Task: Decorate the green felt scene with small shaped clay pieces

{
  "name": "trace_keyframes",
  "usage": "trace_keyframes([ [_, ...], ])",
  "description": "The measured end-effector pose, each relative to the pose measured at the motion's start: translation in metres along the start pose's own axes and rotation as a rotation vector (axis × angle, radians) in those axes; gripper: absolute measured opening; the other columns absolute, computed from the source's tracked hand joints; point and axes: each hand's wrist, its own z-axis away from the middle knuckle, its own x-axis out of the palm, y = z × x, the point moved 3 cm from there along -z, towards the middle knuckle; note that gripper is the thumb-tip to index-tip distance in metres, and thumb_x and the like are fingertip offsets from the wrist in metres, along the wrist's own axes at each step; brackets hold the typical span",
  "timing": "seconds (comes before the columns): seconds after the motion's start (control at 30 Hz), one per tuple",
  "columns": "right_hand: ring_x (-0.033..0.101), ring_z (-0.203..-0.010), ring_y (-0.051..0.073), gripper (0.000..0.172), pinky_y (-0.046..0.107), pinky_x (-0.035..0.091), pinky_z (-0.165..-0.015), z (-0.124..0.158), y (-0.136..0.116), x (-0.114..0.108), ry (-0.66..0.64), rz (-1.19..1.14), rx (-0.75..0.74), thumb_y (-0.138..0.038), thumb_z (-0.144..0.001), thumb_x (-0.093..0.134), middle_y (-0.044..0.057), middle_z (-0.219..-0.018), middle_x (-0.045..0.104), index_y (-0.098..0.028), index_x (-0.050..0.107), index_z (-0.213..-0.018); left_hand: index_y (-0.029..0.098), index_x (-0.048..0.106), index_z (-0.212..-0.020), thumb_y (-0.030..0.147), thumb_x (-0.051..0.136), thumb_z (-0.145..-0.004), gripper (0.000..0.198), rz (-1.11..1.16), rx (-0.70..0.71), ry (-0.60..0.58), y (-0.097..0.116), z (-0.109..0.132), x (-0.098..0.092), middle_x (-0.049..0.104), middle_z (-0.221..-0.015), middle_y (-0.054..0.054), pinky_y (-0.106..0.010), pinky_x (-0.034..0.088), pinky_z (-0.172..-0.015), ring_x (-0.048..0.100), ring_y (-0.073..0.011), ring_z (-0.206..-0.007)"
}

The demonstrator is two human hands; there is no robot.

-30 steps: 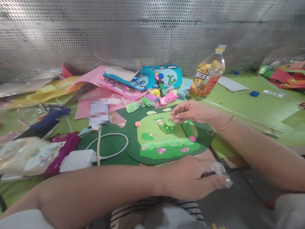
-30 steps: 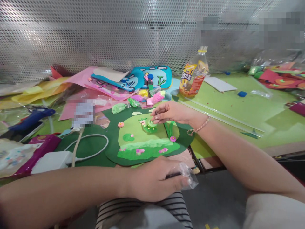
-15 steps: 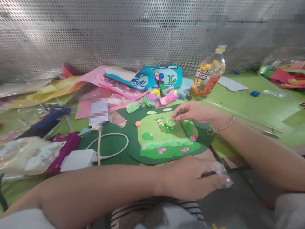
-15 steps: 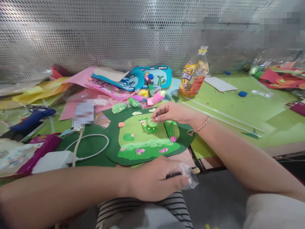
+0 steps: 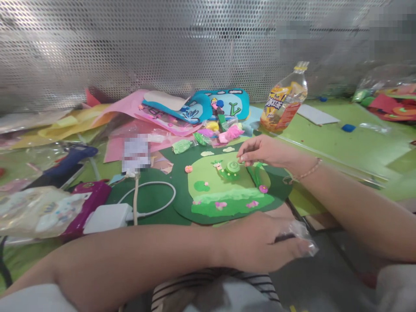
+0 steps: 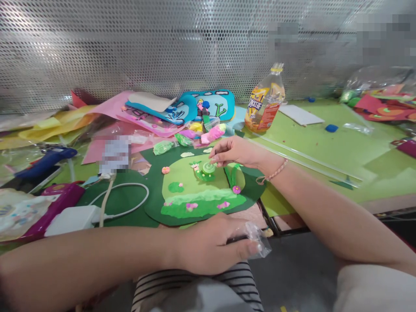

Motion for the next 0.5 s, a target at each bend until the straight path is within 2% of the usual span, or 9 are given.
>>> trace_keyframes([
  [0.27, 0.048, -0.046, 0.005, 0.016, 0.020, 0.041, -0.047, 0.0007, -0.0050, -0.0008, 0.034, 0.082, -0.046, -0.026, -0.055, 0.077, -0.004, -0.053, 0.057, -0.017, 0.065, -0.061, 0.017, 0.044, -0.074, 0.037, 0.035, -0.091, 0.028, -0.015, -0.021, -0.019, -0.0006, -0.0001, 0.0003, 0.045, -0.070, 0.003, -0.018, 0.038, -0.068, 0.044, -0.0072, -0.068],
  [0.37, 0.052, -0.048, 0.006, 0.016, 0.021, 0.045, -0.051, 0.0007, -0.0022, -0.0010, 0.005, 0.045, -0.007, -0.025, -0.056, 0.077, -0.003, -0.057, 0.062, -0.018, 0.068, -0.067, 0.016, 0.045, -0.074, 0.035, 0.037, -0.091, 0.027, -0.009, -0.004, 0.005, -0.0014, -0.0001, 0.0005, 0.045, -0.069, 0.003, -0.017, 0.037, -0.067, 0.044, -0.0066, -0.066],
  [0.5, 0.062, -0.060, 0.009, 0.024, 0.024, 0.052, -0.062, 0.0021, 0.0012, 0.0005, -0.021, -0.028, 0.062, -0.026, -0.060, 0.076, -0.001, -0.068, 0.068, -0.019, 0.070, -0.082, 0.016, 0.046, -0.074, 0.034, 0.038, -0.091, 0.026, -0.028, 0.006, 0.003, -0.0010, -0.0004, 0.0002, 0.045, -0.069, 0.003, -0.017, 0.037, -0.064, 0.043, -0.0063, -0.064],
])
